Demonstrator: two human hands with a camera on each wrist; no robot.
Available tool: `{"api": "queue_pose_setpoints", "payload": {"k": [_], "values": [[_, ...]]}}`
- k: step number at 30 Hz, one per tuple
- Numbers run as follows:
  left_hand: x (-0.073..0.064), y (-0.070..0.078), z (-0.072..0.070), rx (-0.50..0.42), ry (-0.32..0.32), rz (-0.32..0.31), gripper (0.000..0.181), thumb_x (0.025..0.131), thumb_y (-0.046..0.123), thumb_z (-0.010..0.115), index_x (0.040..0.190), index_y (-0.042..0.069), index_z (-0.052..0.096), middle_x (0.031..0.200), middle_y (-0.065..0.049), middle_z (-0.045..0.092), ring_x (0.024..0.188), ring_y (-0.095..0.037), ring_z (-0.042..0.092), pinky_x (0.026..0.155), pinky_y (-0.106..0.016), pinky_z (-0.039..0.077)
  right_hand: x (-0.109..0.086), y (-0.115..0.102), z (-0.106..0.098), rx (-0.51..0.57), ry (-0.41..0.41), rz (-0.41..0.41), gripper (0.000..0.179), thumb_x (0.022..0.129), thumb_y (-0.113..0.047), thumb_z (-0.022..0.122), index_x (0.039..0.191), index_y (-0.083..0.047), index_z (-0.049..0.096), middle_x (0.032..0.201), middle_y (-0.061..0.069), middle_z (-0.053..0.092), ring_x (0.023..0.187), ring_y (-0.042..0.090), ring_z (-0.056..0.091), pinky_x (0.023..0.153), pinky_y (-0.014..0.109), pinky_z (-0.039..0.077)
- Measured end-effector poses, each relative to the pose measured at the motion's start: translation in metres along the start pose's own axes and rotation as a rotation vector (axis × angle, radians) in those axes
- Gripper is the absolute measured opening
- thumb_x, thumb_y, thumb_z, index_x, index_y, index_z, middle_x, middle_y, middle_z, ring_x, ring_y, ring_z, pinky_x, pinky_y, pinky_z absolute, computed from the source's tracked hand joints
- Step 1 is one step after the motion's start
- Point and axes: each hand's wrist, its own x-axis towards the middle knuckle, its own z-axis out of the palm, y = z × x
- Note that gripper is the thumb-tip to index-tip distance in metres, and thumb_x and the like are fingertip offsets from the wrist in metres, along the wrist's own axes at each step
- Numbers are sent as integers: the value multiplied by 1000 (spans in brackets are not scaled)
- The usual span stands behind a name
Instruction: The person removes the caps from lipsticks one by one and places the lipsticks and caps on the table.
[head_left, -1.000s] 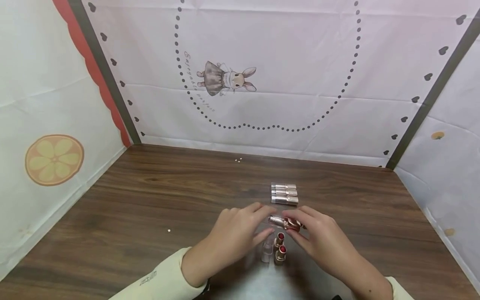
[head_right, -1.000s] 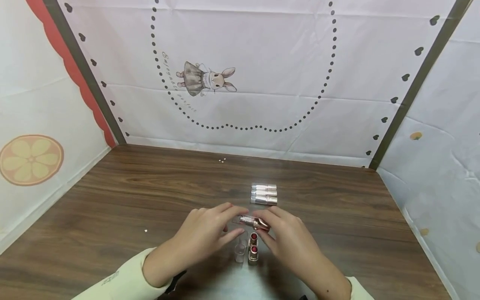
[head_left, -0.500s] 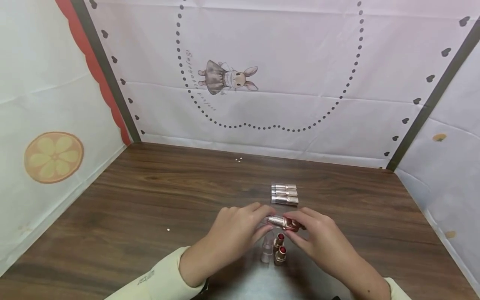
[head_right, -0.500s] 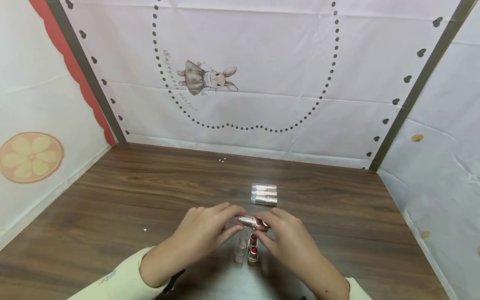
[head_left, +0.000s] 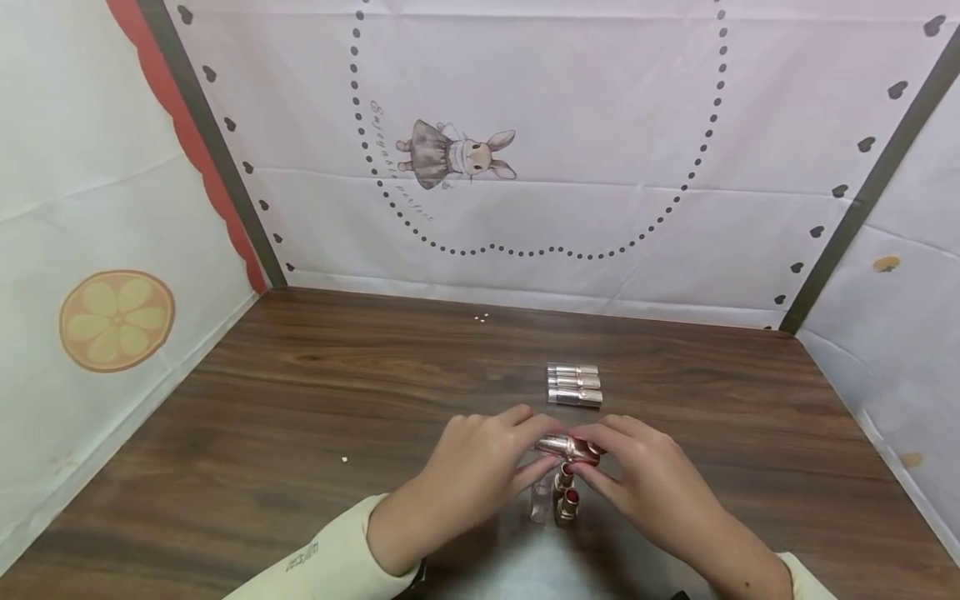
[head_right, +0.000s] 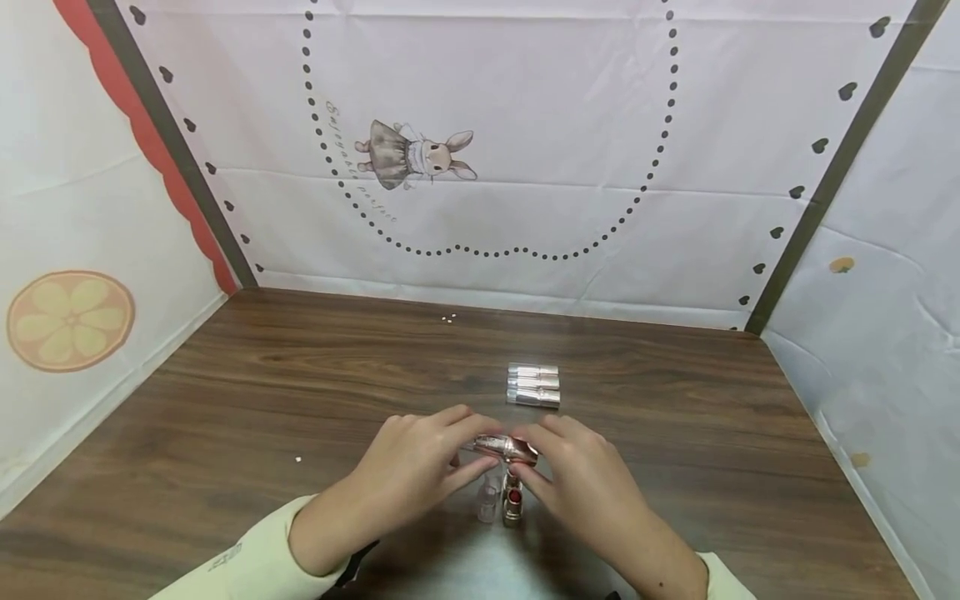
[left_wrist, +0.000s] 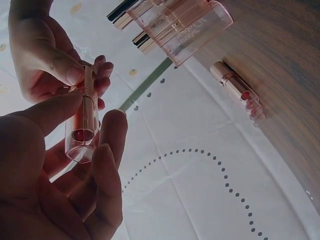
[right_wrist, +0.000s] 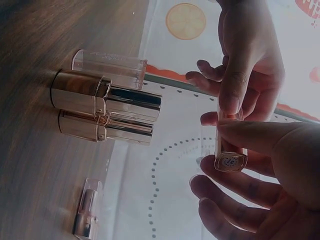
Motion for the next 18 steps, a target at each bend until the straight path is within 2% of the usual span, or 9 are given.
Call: {"api": "queue_pose_setpoints", "payload": {"k": [6, 12, 18], "values": [[-1, 0, 0, 11, 11, -6, 26, 88, 43, 75, 109, 28, 71, 91, 12, 71, 56, -7, 63, 43, -23, 36, 0, 0, -1, -18, -10, 15, 28, 75, -17, 87, 100, -20, 75, 84, -14, 65, 75, -3, 52, 61, 18, 45], [0, -1, 1, 20, 16, -6, 26, 87, 43, 75, 108, 27, 71, 90, 12, 71, 56, -8, 64, 43, -23, 36, 0, 1, -2, -30, -15, 27, 29, 76, -18, 88, 102, -19, 76, 88, -12, 68, 76, -1, 58, 62, 20, 47], [1, -1, 1, 4, -6, -3, 25, 89, 43, 72, 108, 27, 71, 90, 12, 71, 56, -8, 64, 44, -24, 38, -1, 2, -2, -50, -19, 28, 29, 75, -21, 88, 102, -20, 76, 88, -11, 68, 75, 0, 59, 62, 21, 48]]}}
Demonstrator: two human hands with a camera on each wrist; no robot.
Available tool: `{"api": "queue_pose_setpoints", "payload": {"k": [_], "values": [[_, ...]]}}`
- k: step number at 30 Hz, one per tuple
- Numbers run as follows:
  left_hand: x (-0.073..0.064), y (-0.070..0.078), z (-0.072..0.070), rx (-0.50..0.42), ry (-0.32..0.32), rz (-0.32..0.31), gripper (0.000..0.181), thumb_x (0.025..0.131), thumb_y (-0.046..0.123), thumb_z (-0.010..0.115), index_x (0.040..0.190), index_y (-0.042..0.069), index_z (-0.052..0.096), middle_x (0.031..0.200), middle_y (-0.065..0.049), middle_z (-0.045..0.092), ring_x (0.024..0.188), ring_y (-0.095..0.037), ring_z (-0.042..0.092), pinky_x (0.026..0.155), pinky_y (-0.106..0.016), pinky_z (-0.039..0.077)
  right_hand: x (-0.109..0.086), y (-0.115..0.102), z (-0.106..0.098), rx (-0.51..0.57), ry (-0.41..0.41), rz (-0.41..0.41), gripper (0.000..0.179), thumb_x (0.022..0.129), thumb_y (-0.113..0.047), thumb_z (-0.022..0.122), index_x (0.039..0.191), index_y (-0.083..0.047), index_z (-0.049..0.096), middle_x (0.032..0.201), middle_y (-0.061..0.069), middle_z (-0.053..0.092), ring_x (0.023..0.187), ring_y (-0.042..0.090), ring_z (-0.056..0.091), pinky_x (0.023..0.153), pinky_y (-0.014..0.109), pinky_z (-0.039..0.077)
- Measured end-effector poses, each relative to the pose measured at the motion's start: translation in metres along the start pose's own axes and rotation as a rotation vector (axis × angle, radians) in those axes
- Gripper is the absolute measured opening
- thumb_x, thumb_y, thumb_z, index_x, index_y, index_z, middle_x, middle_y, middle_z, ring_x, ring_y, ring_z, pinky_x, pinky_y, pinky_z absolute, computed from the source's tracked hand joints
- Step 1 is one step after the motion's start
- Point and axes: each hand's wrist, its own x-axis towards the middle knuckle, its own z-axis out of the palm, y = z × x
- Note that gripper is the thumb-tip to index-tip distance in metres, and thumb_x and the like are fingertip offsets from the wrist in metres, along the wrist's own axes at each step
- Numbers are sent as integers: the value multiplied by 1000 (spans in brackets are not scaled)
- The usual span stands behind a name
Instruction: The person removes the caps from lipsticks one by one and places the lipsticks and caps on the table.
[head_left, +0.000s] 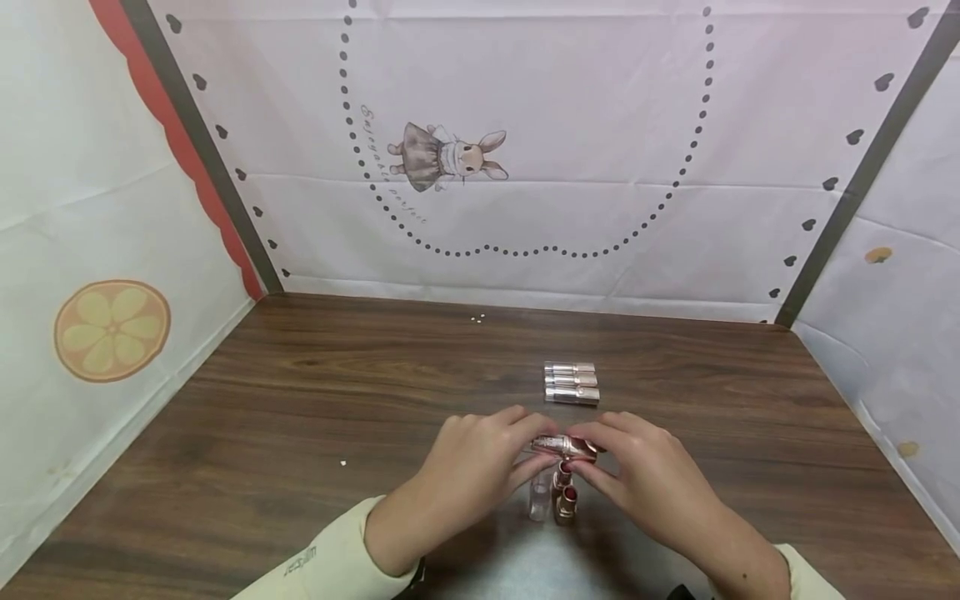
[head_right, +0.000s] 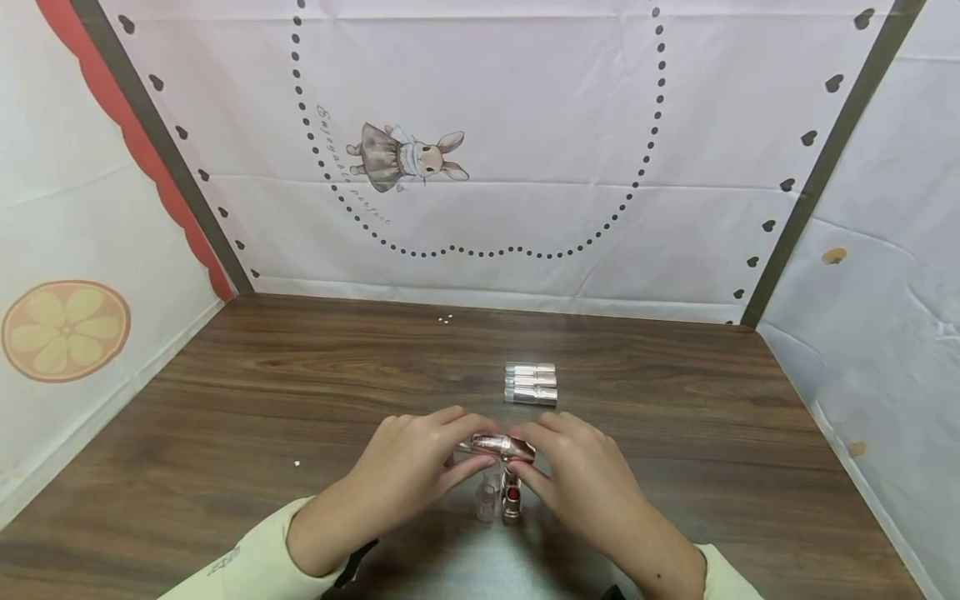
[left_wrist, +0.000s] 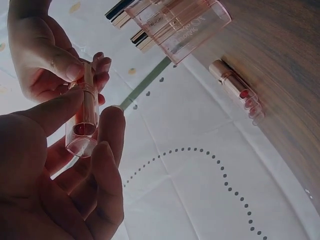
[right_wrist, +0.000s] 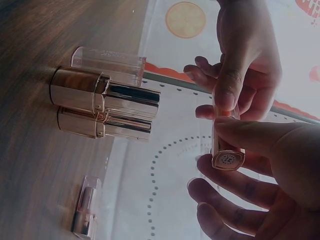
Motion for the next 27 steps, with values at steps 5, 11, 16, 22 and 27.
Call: {"api": "queue_pose_setpoints", "payload": {"k": [5, 11, 16, 22, 27], "values": [[-1, 0, -1, -12, -7, 0, 24, 90, 43, 71, 108, 28, 71, 89, 12, 70, 57, -9, 64, 45, -26, 41, 0, 0, 0, -19, -1, -9, 30, 75, -22, 88, 102, -21, 76, 87, -11, 68, 74, 0, 58, 62, 22, 47], [0, 0, -1, -17, -13, 0, 25, 89, 43, 72, 109, 28, 71, 89, 13, 70, 57, -10, 64, 45, -28, 41, 0, 0, -1, -29, -9, -9, 31, 75, -24, 88, 104, -22, 76, 89, -12, 69, 76, 2, 60, 63, 24, 50], [-1, -1, -1, -14, -25, -9, 26, 88, 44, 72, 109, 29, 71, 89, 13, 71, 58, -10, 65, 45, -28, 41, 1, 0, 0, -24, -22, -2, 31, 75, -25, 88, 104, -23, 76, 91, -12, 70, 78, 2, 62, 64, 25, 51], [1, -1, -2, -12, -42, -11, 25, 90, 45, 70, 110, 30, 70, 87, 13, 70, 57, -10, 63, 44, -26, 38, 1, -1, -1, -33, -25, 6, 31, 75, -25, 88, 104, -23, 76, 91, -12, 71, 79, 3, 64, 65, 26, 52], [2, -1, -3, -2, -61, -16, 26, 91, 47, 67, 111, 30, 70, 85, 13, 69, 57, -10, 63, 44, -26, 38, 0, -1, -2, -17, -33, 16, 30, 76, -24, 87, 104, -24, 76, 92, -13, 71, 79, 2, 63, 65, 25, 52]]}}
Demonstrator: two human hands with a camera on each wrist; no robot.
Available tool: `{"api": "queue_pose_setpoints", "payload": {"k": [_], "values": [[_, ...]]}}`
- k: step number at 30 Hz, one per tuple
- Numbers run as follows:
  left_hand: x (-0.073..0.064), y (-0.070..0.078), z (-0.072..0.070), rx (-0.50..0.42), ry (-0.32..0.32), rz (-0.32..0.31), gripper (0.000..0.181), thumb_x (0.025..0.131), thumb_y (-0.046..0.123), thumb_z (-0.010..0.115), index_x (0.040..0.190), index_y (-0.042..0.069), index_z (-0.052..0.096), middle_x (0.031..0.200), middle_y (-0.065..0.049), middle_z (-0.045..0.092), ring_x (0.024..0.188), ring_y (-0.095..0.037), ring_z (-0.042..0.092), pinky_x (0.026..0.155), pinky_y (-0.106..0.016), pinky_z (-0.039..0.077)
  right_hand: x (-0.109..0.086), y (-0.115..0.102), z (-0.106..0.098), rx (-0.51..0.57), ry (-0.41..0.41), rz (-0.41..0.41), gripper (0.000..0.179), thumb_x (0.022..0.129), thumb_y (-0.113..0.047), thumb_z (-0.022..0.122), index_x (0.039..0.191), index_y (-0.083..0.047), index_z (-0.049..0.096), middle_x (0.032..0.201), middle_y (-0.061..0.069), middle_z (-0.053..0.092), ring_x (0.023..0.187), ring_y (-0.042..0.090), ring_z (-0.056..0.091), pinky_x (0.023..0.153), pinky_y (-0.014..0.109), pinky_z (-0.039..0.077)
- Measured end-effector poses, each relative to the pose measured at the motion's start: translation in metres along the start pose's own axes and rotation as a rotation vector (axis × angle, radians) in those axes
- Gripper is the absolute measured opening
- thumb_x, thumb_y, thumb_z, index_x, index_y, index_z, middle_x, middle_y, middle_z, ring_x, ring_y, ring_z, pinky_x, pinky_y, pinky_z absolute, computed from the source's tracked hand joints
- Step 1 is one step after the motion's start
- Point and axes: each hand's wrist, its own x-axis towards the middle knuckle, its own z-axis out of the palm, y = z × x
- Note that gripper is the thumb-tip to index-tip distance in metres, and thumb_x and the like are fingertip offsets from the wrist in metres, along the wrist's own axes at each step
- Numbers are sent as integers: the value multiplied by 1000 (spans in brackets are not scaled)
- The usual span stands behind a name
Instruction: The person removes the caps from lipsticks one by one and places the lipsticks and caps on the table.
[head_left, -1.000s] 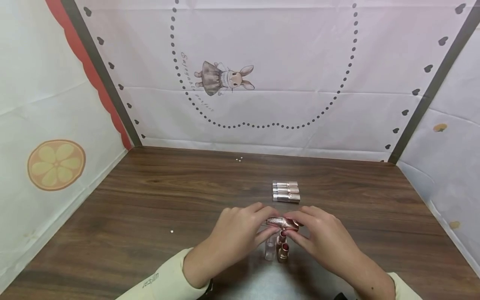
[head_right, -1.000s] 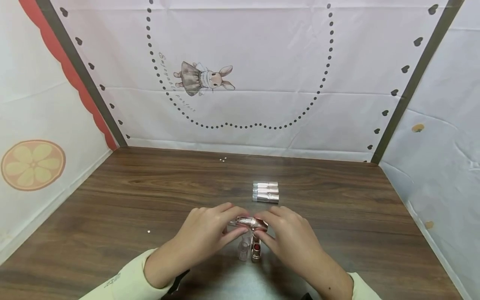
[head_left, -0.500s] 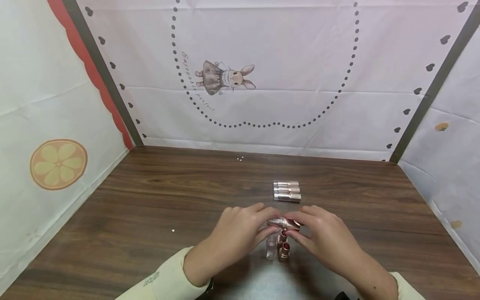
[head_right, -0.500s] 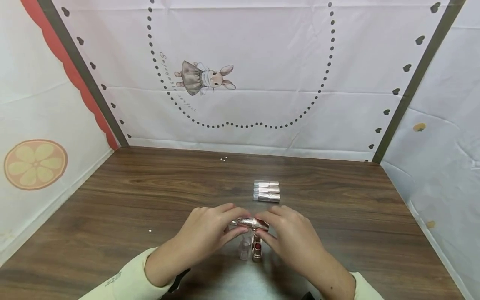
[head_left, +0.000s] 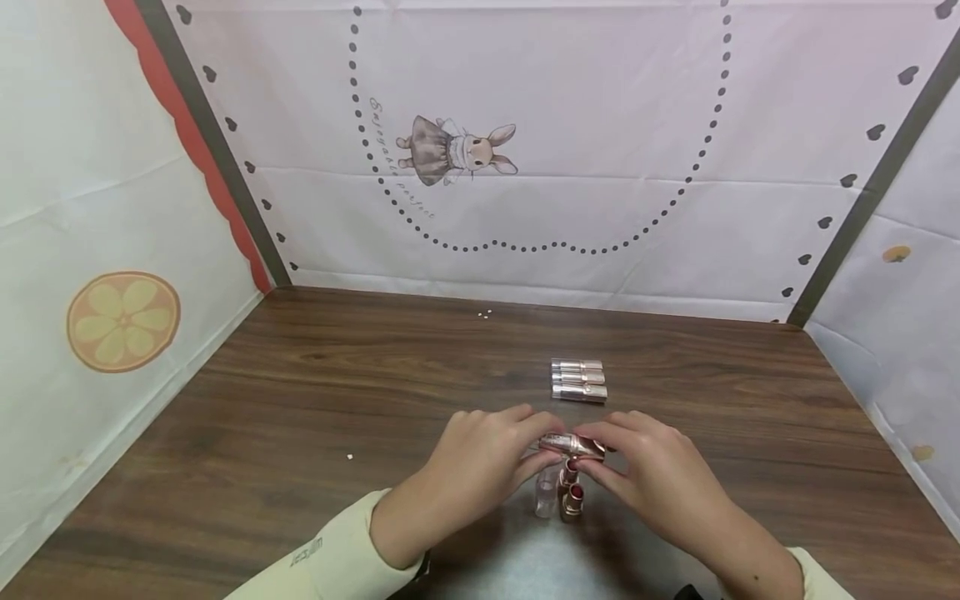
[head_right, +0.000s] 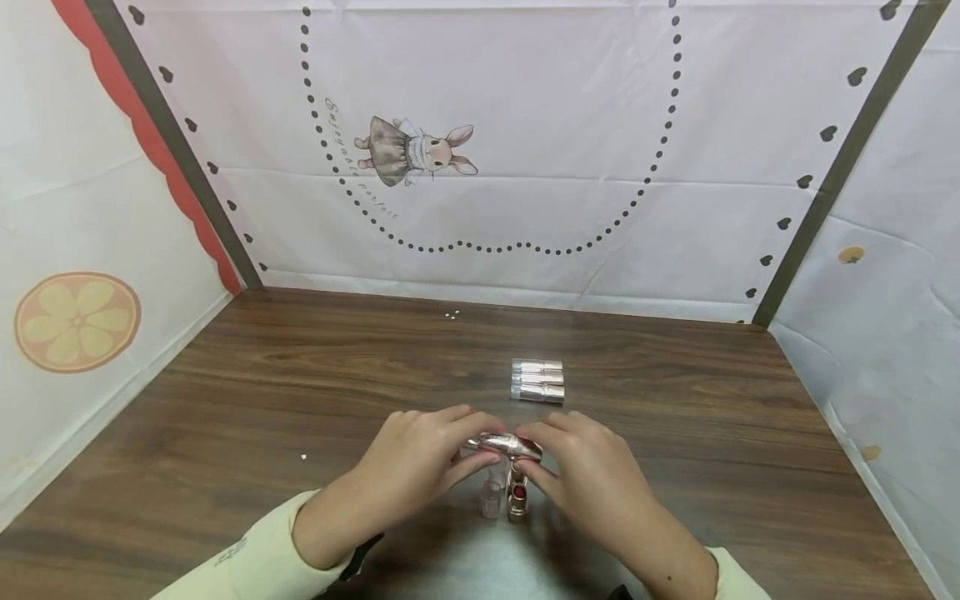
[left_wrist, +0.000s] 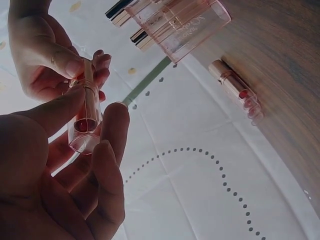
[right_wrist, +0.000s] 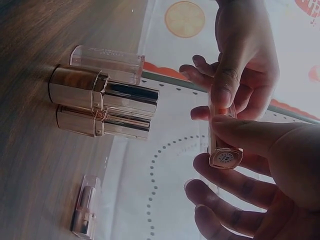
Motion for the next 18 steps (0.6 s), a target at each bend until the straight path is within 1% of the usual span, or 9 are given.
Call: {"api": "queue_pose_setpoints", "payload": {"k": [7, 14, 18], "values": [[-2, -1, -3, -8, -16, -6, 26, 91, 47, 68, 111, 30, 71, 85, 13, 69, 58, -10, 63, 45, -26, 38, 0, -2, 0, 23, -8, 8, 30, 77, -23, 87, 104, -25, 76, 90, -15, 70, 77, 0, 60, 62, 22, 48], [-1, 1, -3, -38, -26, 5, 26, 91, 44, 68, 112, 30, 72, 84, 13, 68, 54, -4, 56, 44, -20, 33, -2, 0, -1, 24, 30, -24, 32, 73, -22, 88, 103, -26, 77, 89, -16, 69, 77, 0, 60, 62, 22, 48], [-2, 2, -4, -49, -41, 2, 25, 92, 44, 68, 112, 31, 71, 83, 14, 66, 54, -2, 54, 44, -19, 33, -3, 1, -1, 17, 46, -51, 34, 73, -23, 89, 104, -26, 77, 89, -17, 70, 77, 0, 60, 62, 23, 48]]}}
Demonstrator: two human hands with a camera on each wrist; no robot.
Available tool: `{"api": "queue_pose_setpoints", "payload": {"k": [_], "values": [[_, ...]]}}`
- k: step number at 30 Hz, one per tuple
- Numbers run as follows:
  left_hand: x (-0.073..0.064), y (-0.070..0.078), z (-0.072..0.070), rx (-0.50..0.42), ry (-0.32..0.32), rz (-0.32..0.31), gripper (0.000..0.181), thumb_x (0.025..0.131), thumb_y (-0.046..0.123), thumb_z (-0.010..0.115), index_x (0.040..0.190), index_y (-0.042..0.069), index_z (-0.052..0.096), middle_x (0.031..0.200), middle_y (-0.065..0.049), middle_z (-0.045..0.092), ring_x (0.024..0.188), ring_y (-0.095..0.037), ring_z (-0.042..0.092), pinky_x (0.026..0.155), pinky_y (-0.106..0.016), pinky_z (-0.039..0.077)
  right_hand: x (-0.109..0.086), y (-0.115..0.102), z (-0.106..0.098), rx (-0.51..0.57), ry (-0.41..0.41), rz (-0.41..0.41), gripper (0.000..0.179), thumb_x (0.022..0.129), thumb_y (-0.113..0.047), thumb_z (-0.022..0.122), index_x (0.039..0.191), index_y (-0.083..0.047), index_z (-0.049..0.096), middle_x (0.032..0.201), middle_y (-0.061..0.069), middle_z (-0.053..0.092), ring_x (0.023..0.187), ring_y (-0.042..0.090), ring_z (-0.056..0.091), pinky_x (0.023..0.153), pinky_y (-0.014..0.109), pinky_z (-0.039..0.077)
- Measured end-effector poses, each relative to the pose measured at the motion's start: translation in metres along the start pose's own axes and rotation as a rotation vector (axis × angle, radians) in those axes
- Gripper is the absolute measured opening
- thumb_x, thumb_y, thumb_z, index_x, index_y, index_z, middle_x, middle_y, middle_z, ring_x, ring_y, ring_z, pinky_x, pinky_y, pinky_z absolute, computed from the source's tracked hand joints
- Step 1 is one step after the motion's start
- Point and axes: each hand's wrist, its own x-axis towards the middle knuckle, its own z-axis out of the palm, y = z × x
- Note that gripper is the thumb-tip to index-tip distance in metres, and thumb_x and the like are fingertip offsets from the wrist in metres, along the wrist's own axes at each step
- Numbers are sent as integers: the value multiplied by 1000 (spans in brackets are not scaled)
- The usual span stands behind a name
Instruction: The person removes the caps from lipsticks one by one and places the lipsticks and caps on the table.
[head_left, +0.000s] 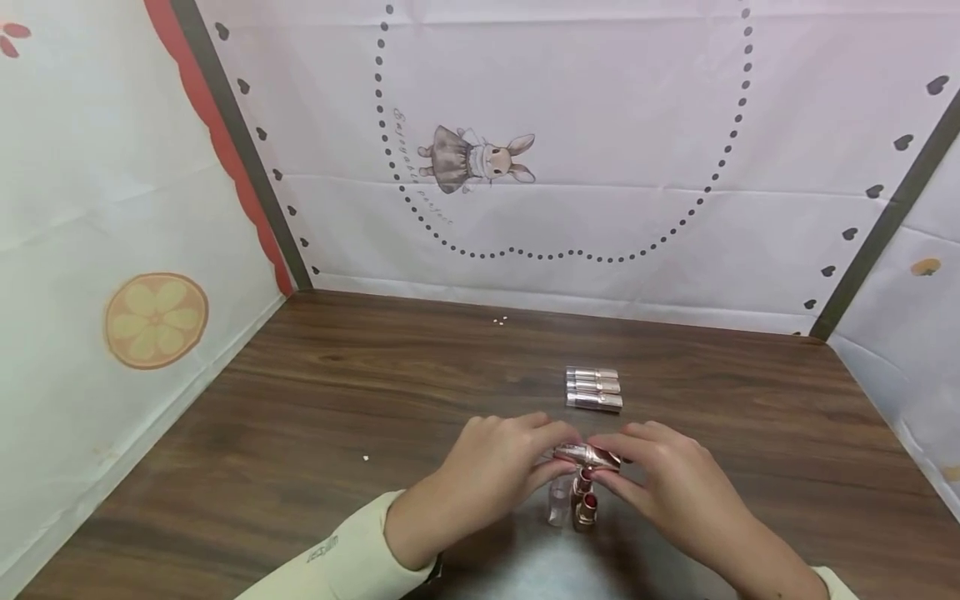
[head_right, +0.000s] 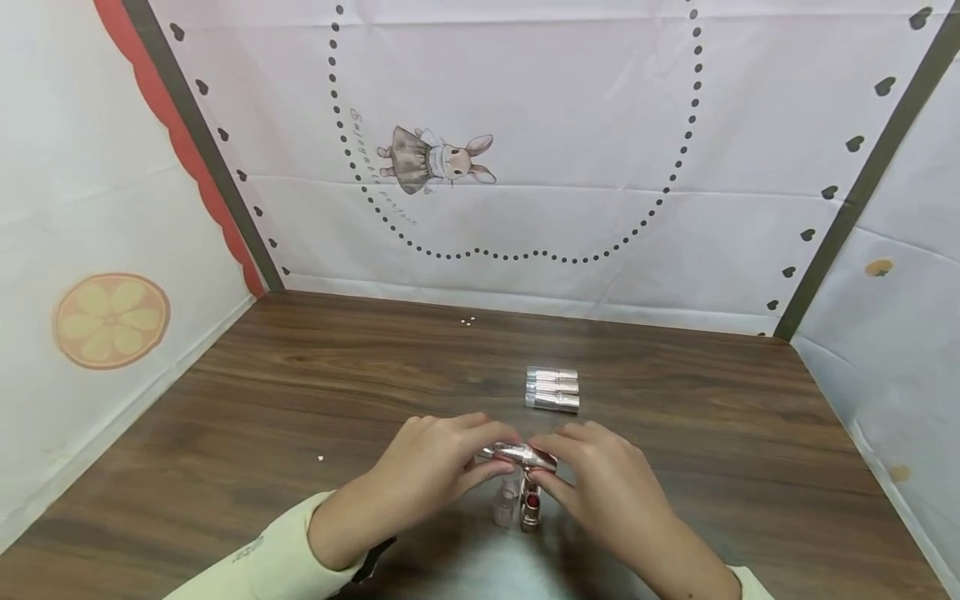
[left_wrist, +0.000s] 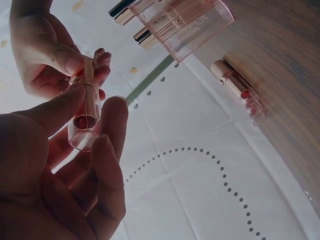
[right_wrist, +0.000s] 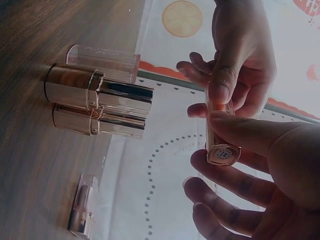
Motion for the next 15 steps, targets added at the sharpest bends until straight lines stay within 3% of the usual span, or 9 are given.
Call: {"api": "queue_pose_setpoints", "payload": {"k": [5, 15], "values": [[1, 1, 0, -6, -17, 9, 25, 92, 44, 67, 112, 30, 70, 84, 14, 67, 57, -2, 57, 46, -21, 37, -2, 1, -1, 6, 7, 0, 35, 72, -24, 89, 105, -27, 77, 90, -17, 70, 76, 0, 60, 62, 23, 49], [-1, 2, -3, 20, -20, -5, 25, 92, 45, 67, 112, 30, 71, 85, 13, 69, 57, -2, 56, 46, -20, 34, -1, -1, 0, 10, -11, 21, 33, 73, -25, 88, 104, -26, 78, 87, -17, 69, 75, -2, 57, 60, 20, 46]]}}
